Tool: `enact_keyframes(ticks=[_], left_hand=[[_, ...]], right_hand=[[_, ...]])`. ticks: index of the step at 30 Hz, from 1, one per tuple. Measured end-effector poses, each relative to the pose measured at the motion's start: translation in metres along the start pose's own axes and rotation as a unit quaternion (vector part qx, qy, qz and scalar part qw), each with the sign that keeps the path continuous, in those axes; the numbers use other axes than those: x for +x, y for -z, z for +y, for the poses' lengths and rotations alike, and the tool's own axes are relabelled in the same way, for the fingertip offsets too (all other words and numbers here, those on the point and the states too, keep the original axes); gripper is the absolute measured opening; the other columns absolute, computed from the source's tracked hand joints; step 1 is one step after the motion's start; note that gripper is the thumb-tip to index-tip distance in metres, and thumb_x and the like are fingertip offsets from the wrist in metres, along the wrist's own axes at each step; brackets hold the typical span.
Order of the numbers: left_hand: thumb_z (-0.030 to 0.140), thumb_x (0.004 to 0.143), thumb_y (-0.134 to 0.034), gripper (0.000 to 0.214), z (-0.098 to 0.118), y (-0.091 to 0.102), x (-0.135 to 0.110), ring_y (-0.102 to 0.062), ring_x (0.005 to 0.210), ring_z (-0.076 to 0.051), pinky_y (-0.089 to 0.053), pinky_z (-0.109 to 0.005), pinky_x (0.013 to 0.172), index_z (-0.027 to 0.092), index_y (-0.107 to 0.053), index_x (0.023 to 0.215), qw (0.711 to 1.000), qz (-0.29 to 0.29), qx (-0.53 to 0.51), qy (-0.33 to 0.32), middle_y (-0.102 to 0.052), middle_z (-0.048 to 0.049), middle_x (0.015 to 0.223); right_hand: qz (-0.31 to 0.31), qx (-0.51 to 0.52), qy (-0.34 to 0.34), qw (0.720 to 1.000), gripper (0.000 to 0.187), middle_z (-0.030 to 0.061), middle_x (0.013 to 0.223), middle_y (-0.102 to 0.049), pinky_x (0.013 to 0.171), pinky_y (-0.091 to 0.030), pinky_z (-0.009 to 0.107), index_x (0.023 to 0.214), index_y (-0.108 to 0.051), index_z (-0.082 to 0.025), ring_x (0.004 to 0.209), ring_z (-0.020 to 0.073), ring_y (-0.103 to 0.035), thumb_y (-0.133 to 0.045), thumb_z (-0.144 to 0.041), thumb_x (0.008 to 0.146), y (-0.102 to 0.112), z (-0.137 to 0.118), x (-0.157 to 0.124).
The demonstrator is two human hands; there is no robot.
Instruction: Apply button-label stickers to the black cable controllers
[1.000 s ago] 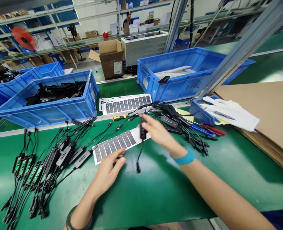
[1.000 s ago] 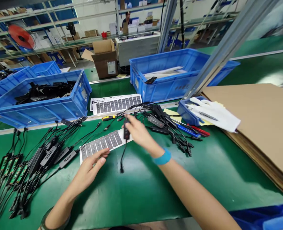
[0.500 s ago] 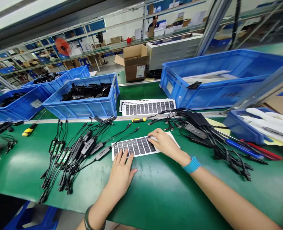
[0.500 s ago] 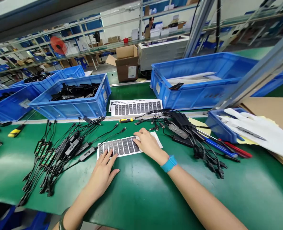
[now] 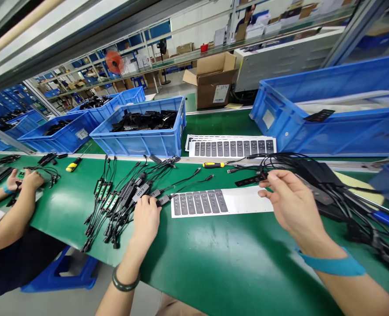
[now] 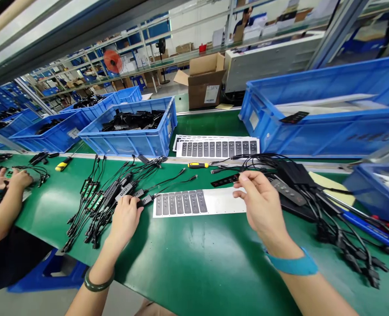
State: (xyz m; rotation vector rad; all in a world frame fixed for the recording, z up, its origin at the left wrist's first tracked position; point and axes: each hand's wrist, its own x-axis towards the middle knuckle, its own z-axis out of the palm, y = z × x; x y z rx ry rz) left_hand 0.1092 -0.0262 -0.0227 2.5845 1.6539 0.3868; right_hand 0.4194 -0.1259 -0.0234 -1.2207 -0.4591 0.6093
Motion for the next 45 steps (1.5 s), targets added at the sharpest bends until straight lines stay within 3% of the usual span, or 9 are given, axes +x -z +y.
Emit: enact_keyframes(ticks=[3, 5, 7, 9, 11, 13, 18, 23, 45], left_hand=[[0.029, 0.093, -0.050, 0.018, 0.004, 0.008, 0.013, -0.063, 0.084, -0.026, -0.050, -0.038, 0.073, 0.017, -0.052, 0.106, 0.996, 0.006, -0.091, -0.003, -0.064, -0.0112, 0.096], [0.038, 0.091, -0.054, 0.028, 0.020, 0.012, 0.022, -0.062, 0.073, -0.018, -0.048, -0.030, 0.064, 0.019, -0.049, 0.111, 0.962, 0.004, -0.273, 0.015, -0.064, -0.0060, 0.094], [0.043, 0.086, -0.062, 0.037, 0.043, 0.013, 0.030, -0.055, 0.060, -0.011, -0.042, -0.024, 0.055, 0.018, -0.051, 0.111, 0.866, -0.049, -0.495, 0.043, -0.060, -0.0004, 0.084], [0.043, 0.081, -0.069, 0.041, 0.067, 0.009, 0.034, -0.047, 0.052, -0.006, -0.036, -0.020, 0.049, 0.017, -0.056, 0.108, 0.730, -0.143, -0.663, 0.080, -0.055, 0.0036, 0.075], [0.040, 0.075, -0.076, 0.041, 0.088, 0.000, 0.032, -0.048, 0.053, -0.005, -0.036, -0.019, 0.049, 0.015, -0.058, 0.103, 0.609, -0.219, -0.753, 0.119, -0.057, 0.0026, 0.075], [0.034, 0.071, -0.079, 0.042, 0.102, -0.011, 0.026, -0.057, 0.060, -0.007, -0.044, -0.020, 0.056, 0.015, -0.058, 0.102, 0.550, -0.263, -0.779, 0.149, -0.065, -0.0025, 0.085], [0.023, 0.071, -0.080, 0.047, 0.111, -0.029, 0.005, -0.071, 0.080, -0.018, -0.054, -0.033, 0.077, 0.017, -0.057, 0.111, 0.547, -0.336, -0.753, 0.144, -0.071, -0.0079, 0.099], [0.022, 0.071, -0.081, 0.053, 0.110, -0.030, -0.002, -0.072, 0.089, -0.023, -0.054, -0.037, 0.084, 0.017, -0.057, 0.118, 0.540, -0.375, -0.746, 0.105, -0.071, -0.0125, 0.108], [0.021, 0.074, -0.080, 0.052, 0.112, -0.035, -0.004, -0.073, 0.090, -0.024, -0.057, -0.035, 0.082, 0.017, -0.059, 0.121, 0.530, -0.379, -0.753, 0.093, -0.074, -0.0090, 0.098]], right_hand=[[-0.037, -0.002, -0.007, 0.999, 0.032, -0.0018, 0.078, -0.049, 0.051, -0.048, 0.021, 0.078, -0.059, -0.024, 0.070, 0.0125, -0.052, -0.078, -0.047, 0.069, -0.011, 0.001, -0.013], [-0.066, -0.008, 0.000, 0.998, 0.031, -0.0020, 0.078, -0.049, 0.051, -0.049, 0.021, 0.081, -0.057, -0.024, 0.070, 0.0127, -0.052, -0.075, -0.047, 0.072, -0.016, 0.004, -0.020], [-0.085, -0.016, 0.007, 0.996, 0.030, -0.0021, 0.076, -0.049, 0.049, -0.049, 0.022, 0.083, -0.055, -0.025, 0.069, 0.0134, -0.052, -0.073, -0.047, 0.074, -0.019, 0.007, -0.024], [-0.100, -0.028, 0.008, 0.995, 0.029, -0.0021, 0.074, -0.049, 0.048, -0.049, 0.023, 0.086, -0.053, -0.025, 0.067, 0.0140, -0.052, -0.069, -0.048, 0.077, -0.020, 0.009, -0.027], [-0.109, -0.036, 0.007, 0.993, 0.029, -0.0022, 0.074, -0.049, 0.047, -0.049, 0.023, 0.088, -0.052, -0.025, 0.066, 0.0142, -0.052, -0.067, -0.048, 0.080, -0.020, 0.010, -0.028], [-0.116, -0.040, 0.006, 0.992, 0.029, -0.0028, 0.074, -0.048, 0.045, -0.048, 0.022, 0.090, -0.051, -0.025, 0.064, 0.0131, -0.052, -0.066, -0.048, 0.080, -0.021, 0.011, -0.030], [-0.162, -0.094, 0.004, 0.982, 0.028, -0.0051, 0.071, -0.049, 0.041, -0.043, 0.021, 0.088, -0.052, -0.023, 0.048, 0.0078, -0.047, -0.067, -0.045, 0.081, -0.024, 0.014, -0.035], [-0.185, -0.118, -0.019, 0.975, 0.029, -0.0046, 0.066, -0.048, 0.040, -0.044, 0.020, 0.087, -0.057, -0.021, 0.051, 0.0090, -0.046, -0.070, -0.045, 0.078, -0.028, 0.016, -0.042], [-0.181, -0.121, -0.052, 0.975, 0.028, -0.0018, 0.070, -0.050, 0.040, -0.048, 0.019, 0.087, -0.060, -0.020, 0.059, 0.0115, -0.049, -0.072, -0.042, 0.075, -0.029, 0.023, -0.045]])
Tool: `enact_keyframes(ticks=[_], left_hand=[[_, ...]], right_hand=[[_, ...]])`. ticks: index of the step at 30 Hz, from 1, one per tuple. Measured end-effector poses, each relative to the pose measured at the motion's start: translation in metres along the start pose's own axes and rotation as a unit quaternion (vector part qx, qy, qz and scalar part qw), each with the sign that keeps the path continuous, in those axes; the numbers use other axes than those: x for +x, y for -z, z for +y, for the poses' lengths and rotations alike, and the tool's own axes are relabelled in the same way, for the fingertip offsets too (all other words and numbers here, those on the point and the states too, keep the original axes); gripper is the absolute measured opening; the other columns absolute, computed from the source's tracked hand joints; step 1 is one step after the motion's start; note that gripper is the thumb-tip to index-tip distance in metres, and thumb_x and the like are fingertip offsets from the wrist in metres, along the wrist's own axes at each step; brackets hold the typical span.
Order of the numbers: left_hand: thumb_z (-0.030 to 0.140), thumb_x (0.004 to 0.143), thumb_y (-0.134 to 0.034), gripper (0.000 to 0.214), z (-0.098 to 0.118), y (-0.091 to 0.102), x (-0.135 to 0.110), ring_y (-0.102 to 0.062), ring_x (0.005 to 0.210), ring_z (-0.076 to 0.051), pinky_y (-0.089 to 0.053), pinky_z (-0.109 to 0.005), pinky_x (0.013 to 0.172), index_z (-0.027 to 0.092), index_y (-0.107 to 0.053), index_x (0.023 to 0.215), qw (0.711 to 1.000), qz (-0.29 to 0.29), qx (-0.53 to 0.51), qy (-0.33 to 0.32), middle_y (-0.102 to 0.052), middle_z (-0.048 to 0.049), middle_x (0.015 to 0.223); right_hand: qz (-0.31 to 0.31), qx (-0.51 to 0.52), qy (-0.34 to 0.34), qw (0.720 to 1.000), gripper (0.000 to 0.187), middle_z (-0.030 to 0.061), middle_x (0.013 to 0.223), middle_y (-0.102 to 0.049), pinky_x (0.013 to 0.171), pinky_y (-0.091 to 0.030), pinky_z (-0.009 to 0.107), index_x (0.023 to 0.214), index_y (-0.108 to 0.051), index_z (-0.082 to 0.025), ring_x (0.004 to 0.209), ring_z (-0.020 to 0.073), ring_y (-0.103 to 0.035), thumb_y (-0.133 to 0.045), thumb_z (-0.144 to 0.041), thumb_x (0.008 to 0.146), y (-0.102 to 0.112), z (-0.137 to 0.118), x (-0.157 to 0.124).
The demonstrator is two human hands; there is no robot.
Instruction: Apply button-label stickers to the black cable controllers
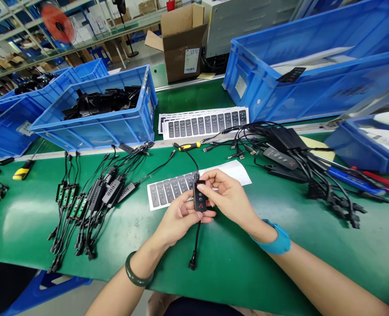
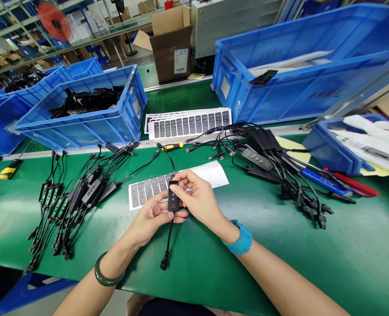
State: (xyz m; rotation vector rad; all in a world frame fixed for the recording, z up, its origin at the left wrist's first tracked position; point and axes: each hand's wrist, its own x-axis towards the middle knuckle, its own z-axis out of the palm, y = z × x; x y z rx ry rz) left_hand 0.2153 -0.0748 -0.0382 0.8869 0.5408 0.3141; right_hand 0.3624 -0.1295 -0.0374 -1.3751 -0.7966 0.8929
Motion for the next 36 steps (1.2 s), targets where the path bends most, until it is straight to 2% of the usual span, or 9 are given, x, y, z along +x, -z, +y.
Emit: enact_keyframes(ticks=[5, 17, 22, 25, 27, 29, 32, 33, 36], left_hand=[[0.028, 0.075, -0.080, 0.056, -0.0008, -0.0018, 0.0001, -0.073, 0.089, -0.024, -0.057, -0.036, 0.082, 0.015, -0.057, 0.124, 1.000, 0.020, 0.018, 0.005, -0.074, -0.0094, 0.096], [0.034, 0.076, -0.078, 0.061, -0.0041, -0.0025, 0.0003, -0.073, 0.089, -0.024, -0.056, -0.036, 0.083, 0.014, -0.052, 0.128, 0.998, 0.014, 0.061, -0.009, -0.072, -0.0101, 0.097], [0.035, 0.075, -0.079, 0.059, -0.0035, -0.0043, -0.0006, -0.073, 0.086, -0.022, -0.057, -0.033, 0.079, 0.015, -0.054, 0.124, 0.997, 0.025, 0.064, -0.017, -0.072, -0.0091, 0.096], [0.031, 0.070, -0.083, 0.057, -0.0007, -0.0049, -0.0006, -0.072, 0.082, -0.021, -0.057, -0.030, 0.074, 0.015, -0.058, 0.119, 0.999, 0.015, 0.046, -0.014, -0.072, -0.0075, 0.092], [0.026, 0.066, -0.087, 0.057, 0.0008, -0.0048, -0.0003, -0.072, 0.078, -0.019, -0.056, -0.027, 0.070, 0.014, -0.061, 0.115, 0.999, 0.001, 0.041, -0.003, -0.073, -0.0063, 0.088], [0.026, 0.064, -0.088, 0.051, 0.0015, -0.0042, 0.0001, -0.072, 0.074, -0.018, -0.055, -0.024, 0.065, 0.013, -0.064, 0.107, 0.999, 0.000, 0.045, 0.007, -0.073, -0.0055, 0.081], [0.034, 0.067, -0.085, 0.043, 0.0011, -0.0035, 0.0002, -0.071, 0.069, -0.016, -0.054, -0.021, 0.058, 0.011, -0.066, 0.097, 0.998, 0.013, 0.058, 0.017, -0.073, -0.0082, 0.083], [0.037, 0.068, -0.084, 0.043, 0.0007, -0.0035, 0.0001, -0.071, 0.068, -0.016, -0.054, -0.021, 0.058, 0.010, -0.066, 0.098, 0.998, 0.016, 0.063, 0.021, -0.074, -0.0099, 0.086], [0.041, 0.069, -0.083, 0.049, -0.0010, -0.0044, -0.0002, -0.071, 0.066, -0.016, -0.055, -0.023, 0.058, 0.011, -0.065, 0.104, 0.997, 0.022, 0.060, 0.032, -0.074, -0.0103, 0.089]], right_hand=[[0.003, -0.005, 0.005, 1.000, 0.026, -0.0018, 0.069, -0.050, 0.040, -0.047, 0.019, 0.087, -0.060, -0.020, 0.059, 0.0117, -0.049, -0.071, -0.040, 0.075, -0.0004, 0.0005, -0.0001], [0.013, -0.060, 0.025, 0.998, 0.022, -0.0037, 0.065, -0.049, 0.045, -0.046, 0.021, 0.092, -0.059, -0.019, 0.056, 0.0111, -0.048, -0.067, -0.034, 0.078, 0.0004, 0.0065, 0.0004], [0.015, -0.090, 0.019, 0.996, 0.054, -0.0029, 0.077, -0.051, 0.054, -0.050, 0.025, 0.122, -0.048, -0.022, 0.064, 0.0129, -0.052, -0.072, -0.035, 0.075, 0.0073, 0.0094, 0.0031], [-0.070, -0.082, -0.017, 0.994, 0.075, 0.0038, 0.101, -0.056, 0.061, -0.052, 0.027, 0.130, -0.045, -0.023, 0.074, 0.0146, -0.057, -0.080, -0.035, 0.065, 0.0090, 0.0073, 0.0020], [-0.135, -0.067, -0.036, 0.988, 0.083, 0.0042, 0.103, -0.058, 0.063, -0.052, 0.028, 0.133, -0.041, -0.023, 0.074, 0.0146, -0.058, -0.081, -0.031, 0.061, 0.0071, 0.0055, 0.0007], [-0.146, -0.062, -0.031, 0.987, 0.069, 0.0020, 0.095, -0.060, 0.061, -0.050, 0.026, 0.125, -0.047, -0.021, 0.069, 0.0131, -0.056, -0.079, -0.030, 0.064, 0.0043, 0.0049, 0.0008], [-0.100, -0.061, -0.020, 0.993, 0.037, -0.0003, 0.080, -0.058, 0.056, -0.046, 0.024, 0.103, -0.058, -0.019, 0.061, 0.0117, -0.052, -0.069, -0.041, 0.077, 0.0020, 0.0057, 0.0043], [-0.086, -0.061, -0.023, 0.994, 0.033, -0.0008, 0.074, -0.057, 0.054, -0.045, 0.024, 0.099, -0.060, -0.018, 0.059, 0.0118, -0.051, -0.062, -0.046, 0.082, 0.0022, 0.0059, 0.0057], [-0.054, -0.065, -0.018, 0.996, 0.043, 0.0008, 0.068, -0.057, 0.054, -0.045, 0.025, 0.093, -0.067, -0.015, 0.059, 0.0129, -0.052, -0.044, -0.051, 0.092, 0.0044, 0.0049, 0.0074]])
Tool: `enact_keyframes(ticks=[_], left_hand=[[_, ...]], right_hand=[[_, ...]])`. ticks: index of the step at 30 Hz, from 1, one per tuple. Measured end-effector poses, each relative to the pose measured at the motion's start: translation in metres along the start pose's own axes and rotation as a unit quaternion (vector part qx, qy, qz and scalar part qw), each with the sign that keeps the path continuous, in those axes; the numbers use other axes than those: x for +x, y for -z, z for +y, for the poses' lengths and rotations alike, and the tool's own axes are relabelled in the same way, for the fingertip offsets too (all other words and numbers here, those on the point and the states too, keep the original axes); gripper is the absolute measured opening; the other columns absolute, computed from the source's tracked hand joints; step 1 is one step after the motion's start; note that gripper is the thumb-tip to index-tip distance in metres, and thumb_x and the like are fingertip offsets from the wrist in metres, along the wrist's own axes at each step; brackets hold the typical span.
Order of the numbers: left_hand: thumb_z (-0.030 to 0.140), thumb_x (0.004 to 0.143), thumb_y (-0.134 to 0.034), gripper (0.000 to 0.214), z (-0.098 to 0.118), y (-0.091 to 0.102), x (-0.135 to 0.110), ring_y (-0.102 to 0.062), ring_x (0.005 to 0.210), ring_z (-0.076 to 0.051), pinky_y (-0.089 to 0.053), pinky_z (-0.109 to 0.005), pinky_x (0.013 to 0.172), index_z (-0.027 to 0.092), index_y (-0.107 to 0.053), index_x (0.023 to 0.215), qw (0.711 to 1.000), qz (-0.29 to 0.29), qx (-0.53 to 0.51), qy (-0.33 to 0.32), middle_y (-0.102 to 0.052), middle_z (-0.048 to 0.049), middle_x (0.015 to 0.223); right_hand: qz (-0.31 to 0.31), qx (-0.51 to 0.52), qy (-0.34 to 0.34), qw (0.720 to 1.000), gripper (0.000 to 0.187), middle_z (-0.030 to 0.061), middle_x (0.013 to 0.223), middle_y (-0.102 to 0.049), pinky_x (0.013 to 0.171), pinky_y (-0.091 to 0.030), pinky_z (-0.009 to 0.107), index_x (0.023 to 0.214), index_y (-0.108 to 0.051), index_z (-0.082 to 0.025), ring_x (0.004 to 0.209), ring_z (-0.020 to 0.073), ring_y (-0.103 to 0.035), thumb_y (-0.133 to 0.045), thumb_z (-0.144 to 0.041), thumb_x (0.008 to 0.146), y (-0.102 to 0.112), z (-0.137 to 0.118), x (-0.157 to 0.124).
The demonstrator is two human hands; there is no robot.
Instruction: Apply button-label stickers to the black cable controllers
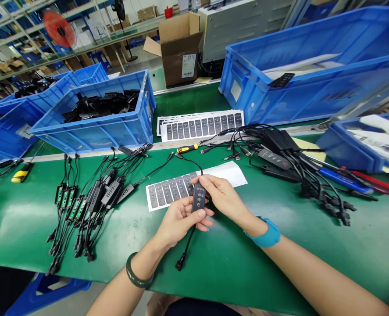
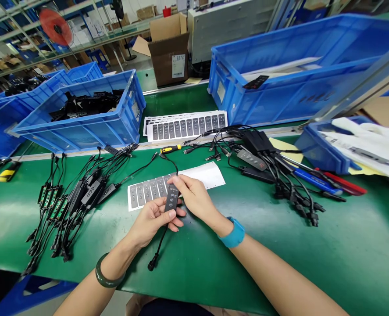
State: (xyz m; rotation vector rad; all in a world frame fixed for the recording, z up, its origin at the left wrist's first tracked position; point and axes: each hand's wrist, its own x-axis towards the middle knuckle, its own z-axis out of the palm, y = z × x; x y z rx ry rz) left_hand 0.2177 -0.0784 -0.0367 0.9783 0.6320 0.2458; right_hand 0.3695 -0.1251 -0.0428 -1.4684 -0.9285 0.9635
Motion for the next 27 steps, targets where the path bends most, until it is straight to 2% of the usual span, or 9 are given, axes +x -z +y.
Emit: enact_keyframes(ticks=[3, 6, 8, 11, 17, 23, 27], left_hand=[[0.048, 0.072, -0.079, 0.050, -0.002, -0.001, 0.001, -0.071, 0.064, -0.016, -0.056, -0.023, 0.057, 0.012, -0.063, 0.102, 1.000, 0.020, -0.017, -0.006, -0.072, -0.0060, 0.080], [0.055, 0.075, -0.073, 0.047, -0.005, -0.002, 0.004, -0.069, 0.058, -0.014, -0.055, -0.021, 0.052, 0.012, -0.063, 0.092, 0.999, 0.039, -0.024, -0.020, -0.070, -0.0037, 0.074], [0.056, 0.075, -0.073, 0.047, -0.006, -0.001, 0.006, -0.067, 0.054, -0.012, -0.054, -0.020, 0.049, 0.012, -0.063, 0.088, 0.998, 0.046, -0.023, -0.027, -0.069, -0.0033, 0.072], [0.054, 0.073, -0.076, 0.048, -0.006, -0.001, 0.007, -0.068, 0.055, -0.012, -0.055, -0.020, 0.051, 0.011, -0.065, 0.092, 0.998, 0.047, -0.027, -0.026, -0.071, -0.0050, 0.076], [0.030, 0.060, -0.091, 0.059, -0.003, -0.003, 0.002, -0.073, 0.084, -0.020, -0.059, -0.026, 0.074, 0.014, -0.066, 0.111, 0.999, 0.008, -0.040, -0.035, -0.072, -0.0095, 0.099], [0.028, 0.061, -0.090, 0.060, -0.006, -0.004, 0.001, -0.073, 0.089, -0.022, -0.057, -0.029, 0.079, 0.015, -0.066, 0.114, 0.998, 0.013, -0.030, -0.054, -0.071, -0.0102, 0.101], [0.034, 0.068, -0.085, 0.061, -0.005, -0.004, 0.000, -0.071, 0.097, -0.025, -0.056, -0.033, 0.085, 0.015, -0.062, 0.122, 0.997, -0.012, 0.008, -0.073, -0.069, -0.0145, 0.114]], right_hand=[[-0.018, -0.015, 0.028, 0.999, 0.043, 0.0027, 0.075, -0.062, 0.059, -0.047, 0.025, 0.113, -0.066, -0.013, 0.060, 0.0125, -0.055, -0.046, -0.044, 0.091, 0.001, -0.002, -0.004], [-0.053, -0.051, 0.035, 0.997, 0.053, -0.0001, 0.073, -0.060, 0.053, -0.046, 0.024, 0.137, -0.053, -0.014, 0.050, 0.0094, -0.051, -0.053, -0.034, 0.087, -0.002, 0.000, -0.010], [-0.043, -0.071, 0.032, 0.996, 0.053, -0.0004, 0.074, -0.058, 0.047, -0.042, 0.022, 0.137, -0.052, -0.015, 0.046, 0.0078, -0.048, -0.052, -0.033, 0.087, -0.005, 0.002, -0.012], [-0.027, -0.047, 0.004, 0.999, 0.051, 0.0012, 0.077, -0.056, 0.041, -0.039, 0.020, 0.133, -0.055, -0.015, 0.049, 0.0084, -0.047, -0.054, -0.035, 0.085, -0.008, 0.005, -0.010], [-0.047, 0.121, -0.085, 0.988, 0.063, 0.0050, 0.095, -0.059, 0.057, -0.052, 0.023, 0.137, -0.051, -0.016, 0.072, 0.0130, -0.054, -0.061, -0.042, 0.081, -0.006, 0.004, -0.004], [-0.065, 0.121, -0.067, 0.988, 0.067, 0.0072, 0.107, -0.063, 0.056, -0.050, 0.021, 0.142, -0.049, -0.016, 0.075, 0.0126, -0.053, -0.062, -0.043, 0.082, -0.006, 0.010, -0.004], [-0.058, 0.090, -0.042, 0.993, 0.059, 0.0070, 0.113, -0.064, 0.063, -0.053, 0.025, 0.141, -0.050, -0.019, 0.078, 0.0138, -0.057, -0.055, -0.041, 0.087, -0.009, 0.012, -0.003]])
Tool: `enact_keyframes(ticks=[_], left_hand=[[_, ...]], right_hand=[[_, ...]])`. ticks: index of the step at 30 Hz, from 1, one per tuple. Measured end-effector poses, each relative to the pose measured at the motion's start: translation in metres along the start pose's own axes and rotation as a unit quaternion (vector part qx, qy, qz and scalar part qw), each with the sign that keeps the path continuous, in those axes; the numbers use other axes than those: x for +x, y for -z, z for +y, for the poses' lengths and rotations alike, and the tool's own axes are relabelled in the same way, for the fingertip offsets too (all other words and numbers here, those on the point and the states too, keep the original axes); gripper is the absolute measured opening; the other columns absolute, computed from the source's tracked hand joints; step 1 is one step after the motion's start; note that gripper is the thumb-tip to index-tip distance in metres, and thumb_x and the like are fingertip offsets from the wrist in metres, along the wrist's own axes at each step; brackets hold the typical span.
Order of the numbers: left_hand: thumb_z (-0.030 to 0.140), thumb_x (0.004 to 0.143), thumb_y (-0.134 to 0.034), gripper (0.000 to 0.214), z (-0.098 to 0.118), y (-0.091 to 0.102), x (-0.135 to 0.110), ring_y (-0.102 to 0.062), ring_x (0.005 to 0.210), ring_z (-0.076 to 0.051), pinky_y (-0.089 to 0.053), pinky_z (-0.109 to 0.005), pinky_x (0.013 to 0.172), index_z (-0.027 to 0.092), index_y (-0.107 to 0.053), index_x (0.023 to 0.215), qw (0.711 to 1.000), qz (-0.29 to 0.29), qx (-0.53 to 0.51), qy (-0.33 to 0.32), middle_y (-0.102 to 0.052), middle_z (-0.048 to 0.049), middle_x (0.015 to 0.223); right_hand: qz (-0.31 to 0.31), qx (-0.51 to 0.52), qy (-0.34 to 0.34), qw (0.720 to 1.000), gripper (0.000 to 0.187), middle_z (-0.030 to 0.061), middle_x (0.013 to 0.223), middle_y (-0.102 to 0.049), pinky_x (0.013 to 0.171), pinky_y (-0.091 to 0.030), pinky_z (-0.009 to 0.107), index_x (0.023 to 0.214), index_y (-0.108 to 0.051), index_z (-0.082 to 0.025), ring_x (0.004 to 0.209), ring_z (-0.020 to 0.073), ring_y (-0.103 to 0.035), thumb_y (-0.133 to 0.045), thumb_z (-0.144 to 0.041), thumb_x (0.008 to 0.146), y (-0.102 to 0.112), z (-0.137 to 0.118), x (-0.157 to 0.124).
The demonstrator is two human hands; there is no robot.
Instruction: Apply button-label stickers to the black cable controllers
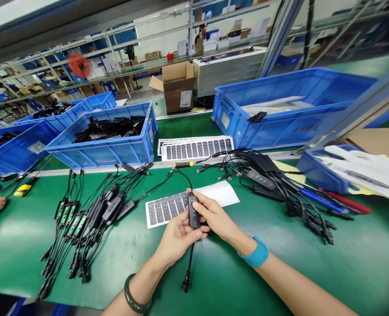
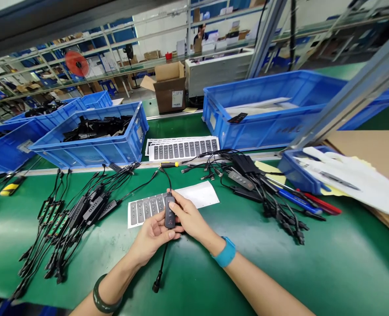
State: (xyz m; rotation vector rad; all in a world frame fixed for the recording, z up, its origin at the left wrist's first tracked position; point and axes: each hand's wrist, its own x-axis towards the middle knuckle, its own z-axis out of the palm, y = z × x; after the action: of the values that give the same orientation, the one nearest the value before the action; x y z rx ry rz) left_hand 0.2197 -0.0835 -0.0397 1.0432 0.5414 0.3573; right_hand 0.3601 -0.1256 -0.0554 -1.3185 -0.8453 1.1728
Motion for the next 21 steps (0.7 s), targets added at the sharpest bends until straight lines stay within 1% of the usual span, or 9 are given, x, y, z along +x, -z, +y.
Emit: enact_keyframes(ticks=[3, 5, 7, 9, 11, 12, 13, 17, 21], left_hand=[[0.034, 0.076, -0.076, 0.058, 0.010, 0.006, -0.006, -0.067, 0.107, -0.027, -0.053, -0.039, 0.092, 0.016, -0.059, 0.129, 0.993, -0.008, 0.119, 0.003, -0.067, -0.0165, 0.122], [0.031, 0.083, -0.067, 0.047, 0.021, 0.015, -0.015, -0.065, 0.109, -0.027, -0.053, -0.042, 0.094, 0.018, -0.060, 0.128, 0.962, 0.012, 0.271, -0.021, -0.067, -0.0152, 0.123], [0.027, 0.087, -0.059, 0.039, 0.030, 0.026, -0.027, -0.063, 0.111, -0.028, -0.052, -0.046, 0.095, 0.021, -0.063, 0.125, 0.895, 0.044, 0.439, -0.074, -0.066, -0.0131, 0.124], [0.023, 0.087, -0.054, 0.037, 0.033, 0.039, -0.041, -0.061, 0.114, -0.030, -0.051, -0.050, 0.097, 0.023, -0.063, 0.124, 0.809, 0.088, 0.569, -0.114, -0.064, -0.0127, 0.126], [0.019, 0.087, -0.051, 0.038, 0.030, 0.050, -0.052, -0.059, 0.118, -0.033, -0.050, -0.053, 0.098, 0.020, -0.062, 0.123, 0.736, 0.137, 0.652, -0.120, -0.061, -0.0146, 0.129], [0.017, 0.087, -0.050, 0.038, 0.027, 0.054, -0.056, -0.058, 0.120, -0.033, -0.050, -0.054, 0.098, 0.019, -0.061, 0.124, 0.709, 0.154, 0.679, -0.115, -0.060, -0.0158, 0.131], [0.016, 0.088, -0.049, 0.039, 0.023, 0.058, -0.059, -0.057, 0.122, -0.033, -0.050, -0.054, 0.098, 0.018, -0.060, 0.125, 0.689, 0.164, 0.698, -0.107, -0.058, -0.0168, 0.133], [0.012, 0.089, -0.046, 0.044, 0.005, 0.066, -0.062, -0.051, 0.130, -0.034, -0.049, -0.052, 0.102, 0.015, -0.054, 0.132, 0.655, 0.161, 0.735, -0.071, -0.051, -0.0194, 0.143], [0.010, 0.088, -0.046, 0.045, -0.006, 0.066, -0.060, -0.050, 0.130, -0.035, -0.047, -0.054, 0.104, 0.015, -0.055, 0.132, 0.641, 0.169, 0.746, -0.069, -0.053, -0.0191, 0.141]], right_hand=[[0.050, -0.097, 0.063, 0.992, 0.048, 0.0074, 0.115, -0.066, 0.078, -0.054, 0.032, 0.136, -0.055, -0.020, 0.093, 0.0179, -0.061, -0.048, -0.036, 0.091, 0.021, -0.014, 0.010], [0.113, -0.231, 0.095, 0.962, 0.044, 0.0083, 0.108, -0.069, 0.083, -0.053, 0.034, 0.132, -0.058, -0.019, 0.095, 0.0203, -0.063, -0.044, -0.033, 0.092, 0.052, -0.033, 0.017], [0.189, -0.377, 0.101, 0.901, 0.041, 0.0109, 0.100, -0.070, 0.085, -0.052, 0.039, 0.127, -0.060, -0.016, 0.093, 0.0240, -0.064, -0.044, -0.029, 0.091, 0.088, -0.054, 0.018], [0.254, -0.430, 0.105, 0.860, 0.042, 0.0211, 0.108, -0.066, 0.095, -0.044, 0.051, 0.124, -0.060, -0.009, 0.106, 0.0338, -0.059, -0.049, -0.022, 0.087, 0.119, -0.068, 0.018], [0.314, -0.511, 0.123, 0.791, 0.043, 0.0268, 0.113, -0.062, 0.094, -0.040, 0.059, 0.123, -0.061, -0.007, 0.110, 0.0409, -0.054, -0.053, -0.021, 0.083, 0.131, -0.070, 0.021], [0.311, -0.540, 0.138, 0.770, 0.042, 0.0268, 0.112, -0.061, 0.092, -0.041, 0.058, 0.122, -0.061, -0.007, 0.107, 0.0407, -0.056, -0.053, -0.021, 0.083, 0.128, -0.066, 0.024], [0.282, -0.557, 0.153, 0.766, 0.039, 0.0249, 0.111, -0.062, 0.089, -0.045, 0.054, 0.119, -0.063, -0.008, 0.102, 0.0379, -0.059, -0.053, -0.022, 0.084, 0.120, -0.060, 0.027], [0.071, -0.484, 0.175, 0.854, 0.028, 0.0144, 0.099, -0.067, 0.077, -0.052, 0.038, 0.103, -0.070, -0.014, 0.081, 0.0241, -0.065, -0.051, -0.025, 0.086, 0.060, -0.026, 0.040], [0.052, -0.459, 0.190, 0.866, 0.020, 0.0109, 0.084, -0.066, 0.077, -0.050, 0.039, 0.078, -0.068, -0.018, 0.083, 0.0256, -0.063, -0.053, -0.029, 0.084, 0.023, -0.009, 0.046]])
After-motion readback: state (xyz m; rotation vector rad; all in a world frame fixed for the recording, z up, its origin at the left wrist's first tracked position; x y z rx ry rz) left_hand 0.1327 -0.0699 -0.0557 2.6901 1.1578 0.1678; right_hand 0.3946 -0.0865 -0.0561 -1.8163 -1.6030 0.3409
